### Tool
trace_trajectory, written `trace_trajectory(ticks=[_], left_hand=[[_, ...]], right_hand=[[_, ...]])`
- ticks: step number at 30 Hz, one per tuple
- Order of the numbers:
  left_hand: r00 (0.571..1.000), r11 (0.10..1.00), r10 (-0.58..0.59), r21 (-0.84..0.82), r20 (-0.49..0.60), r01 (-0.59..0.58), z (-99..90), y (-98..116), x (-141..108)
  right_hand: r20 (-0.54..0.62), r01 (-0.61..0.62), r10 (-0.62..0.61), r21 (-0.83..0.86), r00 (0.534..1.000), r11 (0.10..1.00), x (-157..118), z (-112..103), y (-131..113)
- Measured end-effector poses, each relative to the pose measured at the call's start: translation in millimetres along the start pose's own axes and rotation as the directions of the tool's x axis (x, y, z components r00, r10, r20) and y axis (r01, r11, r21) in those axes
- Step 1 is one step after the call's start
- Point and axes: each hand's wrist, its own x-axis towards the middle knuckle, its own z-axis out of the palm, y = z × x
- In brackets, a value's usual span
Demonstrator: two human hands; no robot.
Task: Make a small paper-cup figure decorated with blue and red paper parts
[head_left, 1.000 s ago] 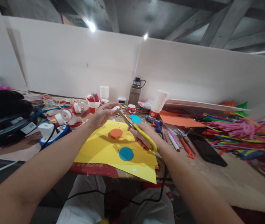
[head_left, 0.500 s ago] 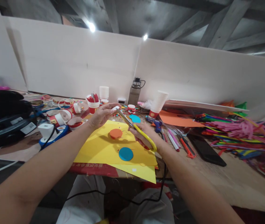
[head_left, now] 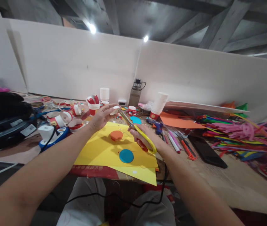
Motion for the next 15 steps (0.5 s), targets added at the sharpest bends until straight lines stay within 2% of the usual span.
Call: trace_trajectory(ticks=[2,4,8,11,15], left_hand=[[0.999,1.000,0.022,-0.002,-0.047,-0.022,0.1,-1,2],[0.996,0.999,0.032,-0.004,-0.085,-0.032,-0.8,-3,4],[0.992,0.999,-0.034,0.030,-0.122,0.038,-2.9,-8,5],[0.992,0.994,-0.076,0.075,-0.098,0.084,-2.4,-11,2],[0.995,0.987,-0.090,0.131,-0.038,0.095,-0.9,-12,0]], right_hand=[[-0.015,0.016,-0.016,-0.020,1.000,1.000,1,0,2],[-0.092,0.043,-0.051,-0.089,0.994,0.995,4,-1,6],[-0.300,0.110,-0.234,-0.379,0.925,0.919,13,-6,17],[-0.314,0.130,-0.327,-0.515,0.891,0.847,17,-10,27],[-0.289,0.113,-0.344,-0.597,0.894,0.794,19,-10,34]])
